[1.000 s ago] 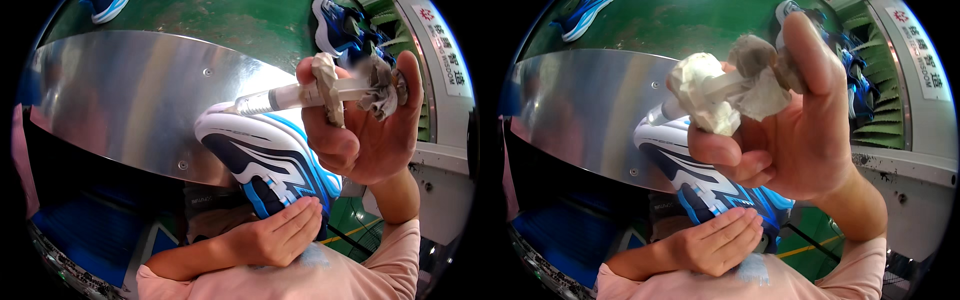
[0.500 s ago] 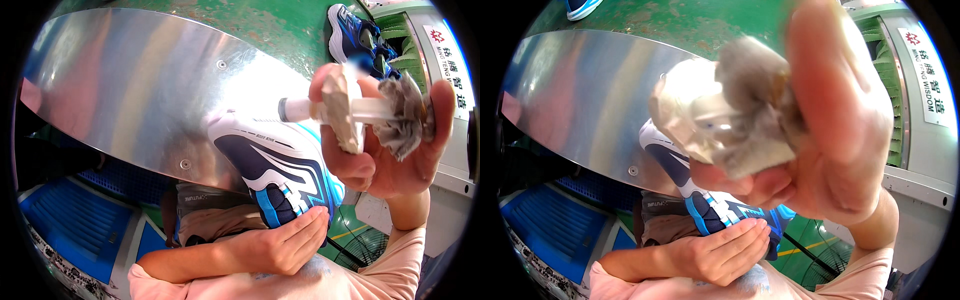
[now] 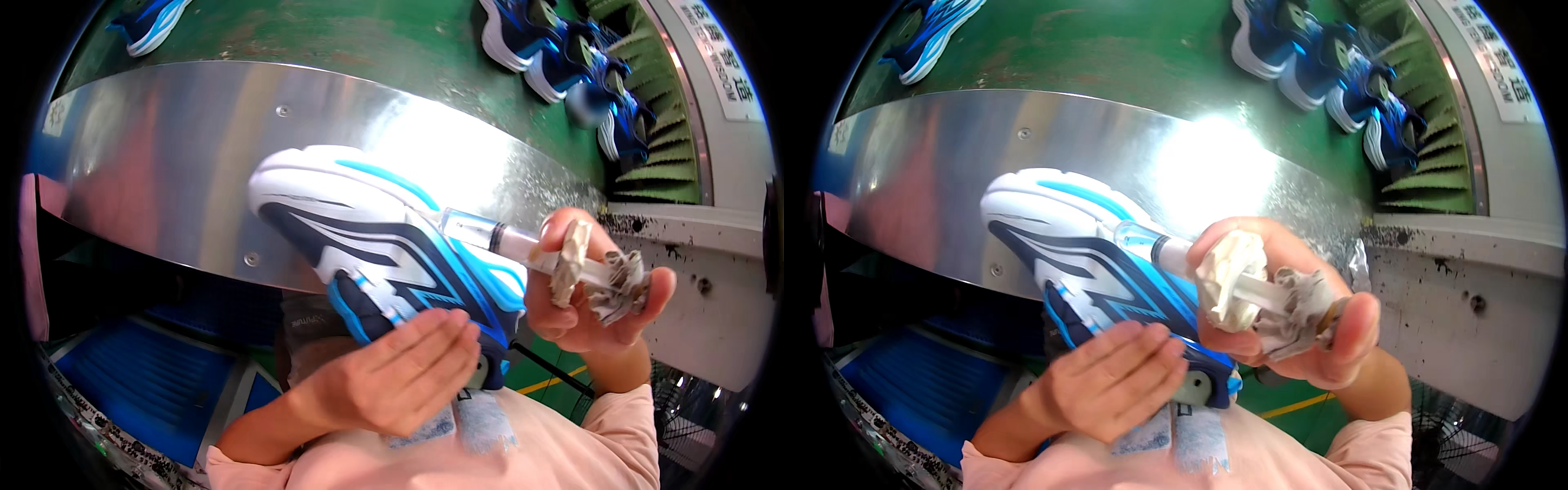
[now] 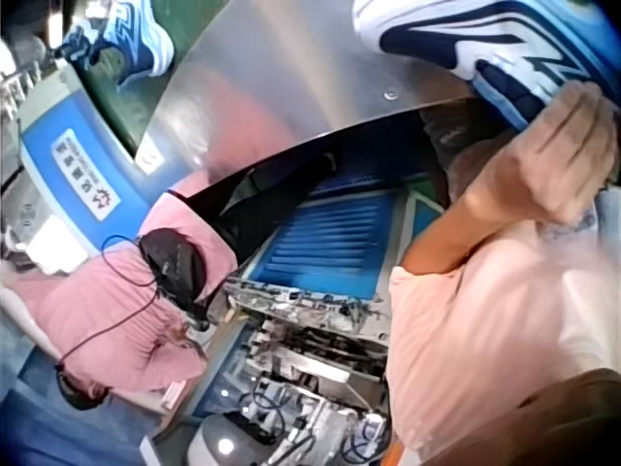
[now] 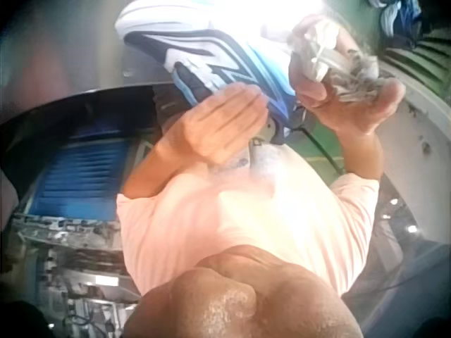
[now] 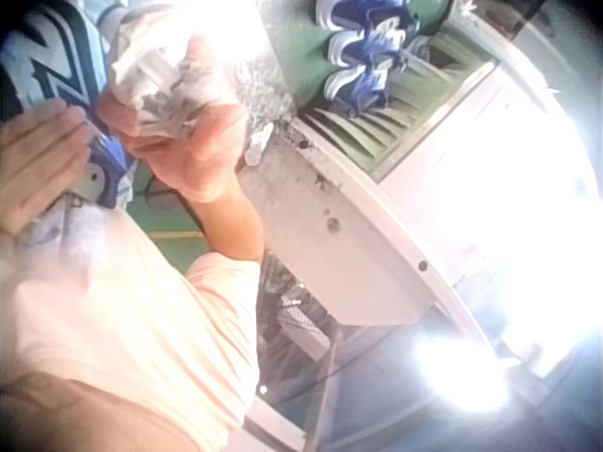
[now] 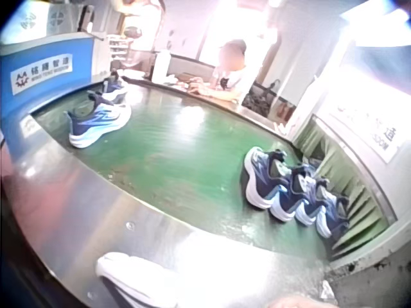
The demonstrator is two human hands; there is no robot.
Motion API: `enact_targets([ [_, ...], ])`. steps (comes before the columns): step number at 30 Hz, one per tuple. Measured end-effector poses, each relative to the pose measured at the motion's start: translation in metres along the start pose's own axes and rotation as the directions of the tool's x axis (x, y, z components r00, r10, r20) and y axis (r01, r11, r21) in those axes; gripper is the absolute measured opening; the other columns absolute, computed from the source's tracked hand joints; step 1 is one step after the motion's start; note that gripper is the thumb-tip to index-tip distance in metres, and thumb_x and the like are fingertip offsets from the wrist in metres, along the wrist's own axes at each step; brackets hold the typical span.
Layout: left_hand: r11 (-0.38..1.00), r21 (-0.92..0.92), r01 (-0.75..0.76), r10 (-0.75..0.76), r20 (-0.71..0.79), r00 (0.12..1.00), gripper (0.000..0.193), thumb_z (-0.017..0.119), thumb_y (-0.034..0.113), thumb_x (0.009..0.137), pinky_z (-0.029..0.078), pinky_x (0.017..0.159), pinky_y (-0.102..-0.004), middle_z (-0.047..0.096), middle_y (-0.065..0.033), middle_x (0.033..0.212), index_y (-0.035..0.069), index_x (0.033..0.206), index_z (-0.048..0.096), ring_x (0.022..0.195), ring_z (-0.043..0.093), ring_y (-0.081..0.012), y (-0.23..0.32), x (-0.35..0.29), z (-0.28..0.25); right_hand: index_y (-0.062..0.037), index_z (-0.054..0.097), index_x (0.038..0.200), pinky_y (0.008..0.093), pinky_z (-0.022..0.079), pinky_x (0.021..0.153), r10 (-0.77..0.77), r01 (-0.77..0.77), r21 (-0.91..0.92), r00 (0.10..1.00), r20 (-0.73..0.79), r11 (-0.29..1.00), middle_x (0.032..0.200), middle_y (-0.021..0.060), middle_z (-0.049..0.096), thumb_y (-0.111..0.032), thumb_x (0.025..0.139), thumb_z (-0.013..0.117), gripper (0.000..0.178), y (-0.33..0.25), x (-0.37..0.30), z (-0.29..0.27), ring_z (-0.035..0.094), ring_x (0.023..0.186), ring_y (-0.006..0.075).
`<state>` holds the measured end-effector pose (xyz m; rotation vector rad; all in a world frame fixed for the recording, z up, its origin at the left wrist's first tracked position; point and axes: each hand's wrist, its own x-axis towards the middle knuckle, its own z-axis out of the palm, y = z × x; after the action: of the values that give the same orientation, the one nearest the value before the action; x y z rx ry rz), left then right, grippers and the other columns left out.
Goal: The person applies glue along the seams of blue and white sneakers using a large syringe and wipes the edges with a cloth, then places the shoes back onto a conveyor belt.
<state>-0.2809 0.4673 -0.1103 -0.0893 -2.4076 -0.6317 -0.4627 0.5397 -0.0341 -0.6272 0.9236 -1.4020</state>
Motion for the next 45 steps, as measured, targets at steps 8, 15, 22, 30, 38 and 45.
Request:
enact_targets([
  [8,0.982,0.185,-0.035,0.022,0.07,0.997,0.012,0.056,0.005,0.07,0.046,0.081,-0.039,0.061,-0.0098,0.088,0.004,0.081,0.062,0.089,0.058,-0.0263,-0.029,-0.007,-0.033,0.0047,0.03,0.118,0.0195,0.033,0.058,0.289,-0.269,0.122,0.937,-0.197,0.955,0.088,0.005,0.044,-0.072,0.049,0.057,0.107,0.022,-0.037,0.009,0.04,0.07,0.0086],
  [15,0.964,0.259,-0.056,0.012,0.167,0.986,0.017,0.058,0.009,0.073,0.045,0.083,-0.0443,0.06,-0.0135,0.093,0.0,0.088,0.06,0.092,0.057,-0.0309,-0.058,-0.006,-0.066,0.0068,0.029,0.118,0.0182,0.033,0.055,0.144,-0.115,0.223,0.982,-0.119,0.968,0.084,0.0064,0.045,-0.07,0.057,0.054,0.101,0.047,-0.032,0.0,0.041,0.067,0.0069],
  [22,0.973,0.212,-0.087,0.005,0.36,0.933,0.043,0.052,0.034,0.08,0.04,0.085,-0.0515,0.057,-0.0214,0.097,-0.005,0.098,0.054,0.097,0.053,-0.0392,-0.06,0.025,-0.088,0.0078,0.031,0.115,0.018,0.029,0.051,-0.055,0.093,0.284,0.989,-0.137,0.954,0.077,0.004,0.042,-0.074,0.062,0.045,0.099,0.08,-0.022,-0.01,0.035,0.06,0.0059],
  [30,0.918,0.315,-0.239,0.04,0.528,0.848,0.045,0.063,0.028,0.066,0.043,0.081,-0.0403,0.059,-0.0178,0.094,-0.005,0.096,0.057,0.091,0.056,-0.0347,-0.076,0.079,-0.109,-0.0007,0.031,0.12,0.0168,0.025,0.049,-0.186,0.291,0.543,0.953,-0.241,0.787,0.081,0.002,0.042,-0.067,0.065,0.053,0.089,0.097,-0.033,-0.004,0.032,0.06,0.0049],
  [38,0.911,0.234,-0.339,0.1,0.672,0.734,0.054,0.064,0.024,0.068,0.043,0.055,-0.033,0.055,-0.0138,0.078,0.001,0.115,0.05,0.063,0.053,-0.026,-0.098,0.119,-0.099,-0.0046,0.029,0.121,0.015,0.021,0.044,-0.284,0.446,0.506,0.886,-0.366,0.739,0.07,0.0025,0.043,-0.071,0.07,0.041,0.085,0.102,-0.011,0.013,0.025,0.051,0.0029],
  [45,0.845,0.522,0.112,-0.377,0.435,0.818,0.046,0.055,0.015,0.077,0.04,0.048,-0.0356,0.055,-0.0182,0.061,-0.004,0.117,0.044,0.049,0.053,-0.0298,-0.066,0.11,-0.071,-0.003,0.029,0.121,0.0147,0.02,0.043,-0.27,0.531,0.469,0.814,-0.514,0.706,0.072,0.0044,0.045,-0.07,0.066,0.048,0.089,0.102,0.005,0.018,0.023,0.049,0.0018],
])
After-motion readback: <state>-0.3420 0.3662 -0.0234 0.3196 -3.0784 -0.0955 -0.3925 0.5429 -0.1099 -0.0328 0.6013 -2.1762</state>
